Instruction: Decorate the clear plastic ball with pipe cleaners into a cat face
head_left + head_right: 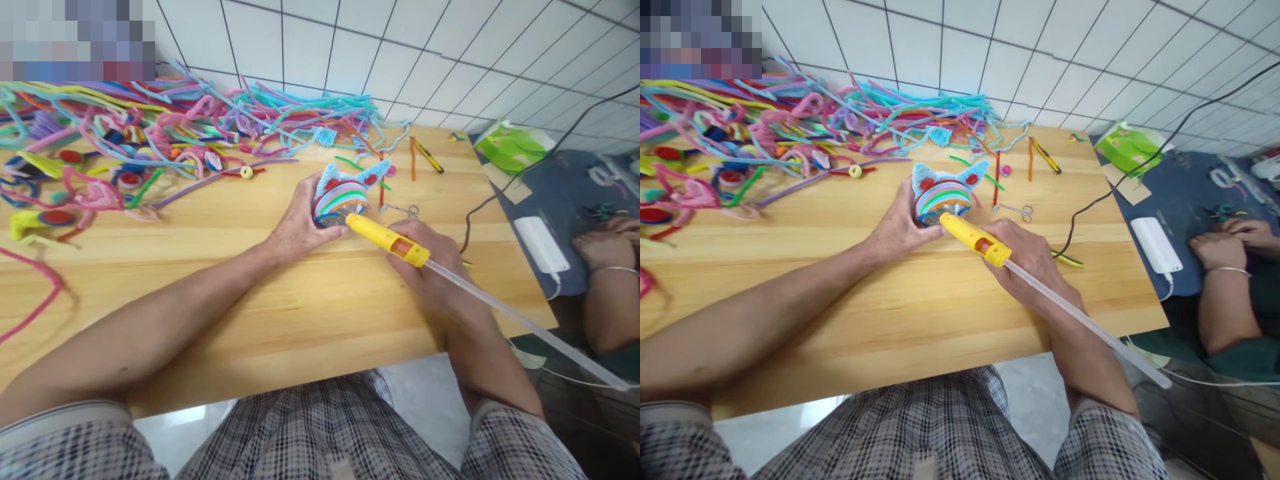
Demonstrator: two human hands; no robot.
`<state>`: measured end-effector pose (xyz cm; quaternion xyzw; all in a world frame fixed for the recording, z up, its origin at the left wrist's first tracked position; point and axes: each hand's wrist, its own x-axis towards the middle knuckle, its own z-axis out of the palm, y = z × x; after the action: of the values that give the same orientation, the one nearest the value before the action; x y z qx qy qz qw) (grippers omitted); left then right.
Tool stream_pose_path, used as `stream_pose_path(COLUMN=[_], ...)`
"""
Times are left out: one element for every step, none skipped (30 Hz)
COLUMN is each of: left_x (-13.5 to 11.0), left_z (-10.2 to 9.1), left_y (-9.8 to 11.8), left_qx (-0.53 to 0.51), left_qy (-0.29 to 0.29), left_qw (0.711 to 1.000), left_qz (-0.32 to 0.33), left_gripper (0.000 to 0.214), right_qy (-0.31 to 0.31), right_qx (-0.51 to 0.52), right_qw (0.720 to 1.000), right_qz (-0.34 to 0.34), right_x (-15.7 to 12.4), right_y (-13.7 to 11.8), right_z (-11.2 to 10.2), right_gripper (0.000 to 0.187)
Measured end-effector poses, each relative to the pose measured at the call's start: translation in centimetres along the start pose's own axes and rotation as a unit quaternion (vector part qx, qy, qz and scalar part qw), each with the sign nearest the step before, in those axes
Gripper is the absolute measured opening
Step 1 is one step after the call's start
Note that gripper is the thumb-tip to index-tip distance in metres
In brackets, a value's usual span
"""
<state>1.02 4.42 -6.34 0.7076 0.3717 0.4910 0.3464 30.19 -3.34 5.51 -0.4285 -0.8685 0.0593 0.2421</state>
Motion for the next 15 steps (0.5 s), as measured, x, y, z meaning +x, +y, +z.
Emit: stream_pose_path(left_x=[-0.01, -0.02, -0.02, -0.01, 0.0, 0.01, 0.01, 0.02, 0.03, 0.04, 0.06, 0.07, 0.09, 0.11, 0.12], left_z=[-0.02, -0.03, -0.05, -0.06, -0.07, -0.09, -0.12, -0.14, -0.15, -0.16, -0.15, -0.14, -0.1, -0.06, -0.02], left_y=[-0.01, -0.02, -0.03, -0.04, -0.04, -0.04, -0.02, -0.01, 0.0, 0.0, -0.01, -0.03, -0.05, -0.08, -0.11], left_qx=[-0.003, -0.006, -0.006, -0.005, -0.003, -0.001, 0.0, 0.001, 0.001, 0.002, 0.003, 0.004, 0.005, 0.004, 0.002], left_qy=[-0.001, -0.002, -0.002, -0.001, -0.001, -0.001, -0.002, -0.003, -0.004, -0.005, -0.005, -0.005, -0.004, -0.002, 0.001], left_qw=[1.0, 1.0, 1.0, 1.0, 1.0, 1.0, 1.0, 1.0, 1.0, 1.0, 1.0, 1.0, 1.0, 1.0, 1.0], left_qz=[0.003, 0.005, 0.007, 0.007, 0.004, 0.001, 0.0, 0.002, 0.005, 0.007, 0.009, 0.008, 0.007, 0.005, 0.004], left_gripper=[0.109, 0.109, 0.109, 0.11, 0.111, 0.112, 0.112, 0.112, 0.111, 0.11, 0.11, 0.111, 0.112, 0.113, 0.114], right_qy=[0.002, 0.004, 0.001, -0.003, -0.007, -0.01, -0.011, -0.011, -0.009, -0.006, -0.005, -0.005, -0.006, -0.007, -0.008], right_qx=[-0.003, -0.006, -0.01, -0.014, -0.018, -0.02, -0.021, -0.021, -0.021, -0.021, -0.022, -0.021, -0.021, -0.019, -0.018], right_qw=[1.0, 1.0, 1.0, 1.0, 1.0, 1.0, 1.0, 1.0, 1.0, 1.0, 1.0, 1.0, 1.0, 1.0, 1.0], right_qz=[-0.002, -0.002, 0.0, 0.001, 0.003, 0.004, 0.003, 0.0, -0.003, -0.005, -0.005, -0.004, -0.001, 0.001, 0.004], right_x=[-0.01, -0.02, -0.02, -0.02, -0.01, 0.0, 0.02, 0.04, 0.05, 0.07, 0.09, 0.1, 0.12, 0.14, 0.15], right_y=[0.05, 0.11, 0.19, 0.27, 0.36, 0.44, 0.51, 0.56, 0.6, 0.6, 0.59, 0.54, 0.48, 0.4, 0.32], right_z=[0.03, 0.03, 0.02, -0.01, -0.03, -0.04, -0.05, -0.05, -0.04, -0.04, -0.05, -0.06, -0.08, -0.11, -0.13], right_gripper=[0.013, 0.013, 0.013, 0.013, 0.013, 0.013, 0.013, 0.013, 0.012, 0.012, 0.011, 0.011, 0.011, 0.011, 0.012])
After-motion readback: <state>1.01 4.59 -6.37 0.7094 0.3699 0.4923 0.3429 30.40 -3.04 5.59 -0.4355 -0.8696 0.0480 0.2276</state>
